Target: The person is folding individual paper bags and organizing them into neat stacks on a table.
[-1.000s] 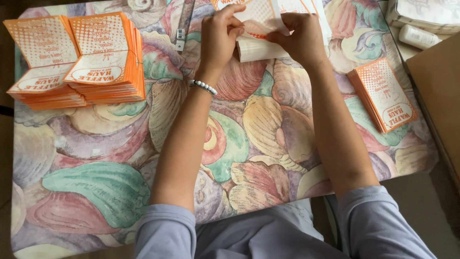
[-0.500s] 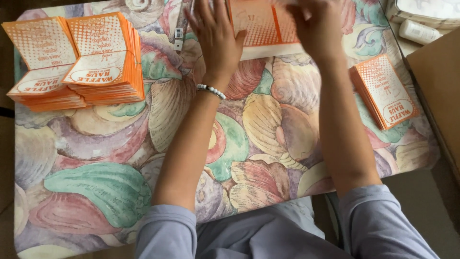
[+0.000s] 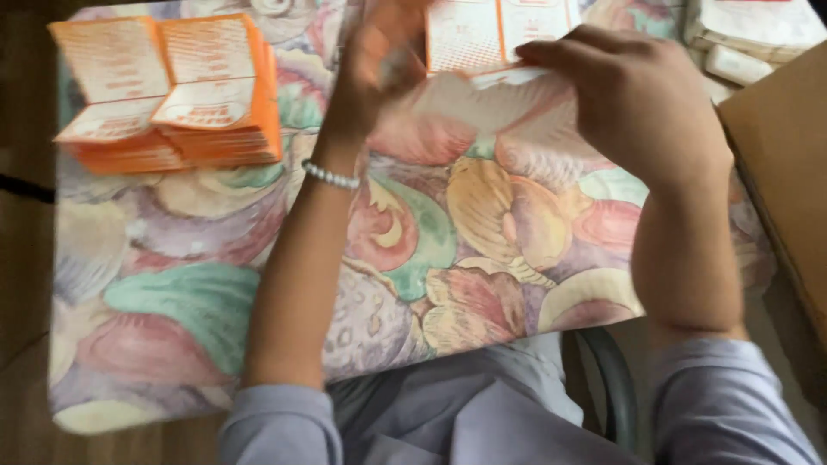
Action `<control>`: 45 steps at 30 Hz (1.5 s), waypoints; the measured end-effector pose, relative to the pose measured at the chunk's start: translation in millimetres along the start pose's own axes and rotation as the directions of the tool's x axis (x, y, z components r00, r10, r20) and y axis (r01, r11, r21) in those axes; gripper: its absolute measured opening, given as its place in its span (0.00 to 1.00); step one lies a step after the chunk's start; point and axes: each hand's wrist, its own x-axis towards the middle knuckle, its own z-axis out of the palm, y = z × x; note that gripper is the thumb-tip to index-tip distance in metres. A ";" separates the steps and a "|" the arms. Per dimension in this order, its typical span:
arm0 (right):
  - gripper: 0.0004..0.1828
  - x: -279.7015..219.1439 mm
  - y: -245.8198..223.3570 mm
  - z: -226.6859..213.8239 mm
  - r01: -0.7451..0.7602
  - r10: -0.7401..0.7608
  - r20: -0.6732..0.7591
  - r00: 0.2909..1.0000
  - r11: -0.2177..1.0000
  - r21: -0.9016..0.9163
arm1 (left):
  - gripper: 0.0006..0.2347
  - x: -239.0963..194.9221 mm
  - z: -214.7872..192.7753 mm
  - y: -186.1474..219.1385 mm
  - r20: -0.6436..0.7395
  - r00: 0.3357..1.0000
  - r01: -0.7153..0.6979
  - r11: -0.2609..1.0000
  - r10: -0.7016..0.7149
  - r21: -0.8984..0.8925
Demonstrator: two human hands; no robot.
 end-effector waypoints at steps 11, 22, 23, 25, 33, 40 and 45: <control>0.49 -37.7 22.9 94.0 -0.198 0.335 -0.418 0.845 0.920 0.337 | 0.07 -86.6 11.6 31.8 -0.314 0.805 0.580 0.782 -0.504 0.230; 0.44 -67.8 1.8 148.2 -0.141 0.710 0.089 0.698 0.015 0.990 | 0.11 -106.1 21.0 34.0 -0.360 0.876 0.433 0.852 -0.320 0.295; 0.44 -68.6 -1.1 150.4 -0.139 0.712 0.090 0.696 0.011 0.990 | 0.11 -105.9 22.0 36.7 -0.358 0.876 0.434 0.850 -0.322 0.298; 0.28 -70.2 -5.1 153.0 -0.232 0.724 0.105 0.681 0.077 0.970 | 0.13 -103.1 25.2 41.0 -0.303 0.897 0.424 0.818 -0.321 0.388; 0.50 -72.6 -8.1 147.7 -0.106 0.623 -0.027 0.782 0.176 0.979 | 0.11 -105.9 32.0 45.5 -0.365 0.881 0.439 0.811 -0.303 0.387; 0.51 -70.9 -15.4 135.3 -0.107 0.632 -0.024 0.774 0.169 0.980 | 0.09 -105.4 31.3 45.2 -0.431 0.861 0.433 0.835 -0.271 0.340; 0.42 -77.4 -0.6 151.0 -0.078 0.615 -0.136 0.776 0.308 0.948 | 0.10 -108.8 28.9 40.8 -0.416 0.847 0.502 0.757 -0.331 0.418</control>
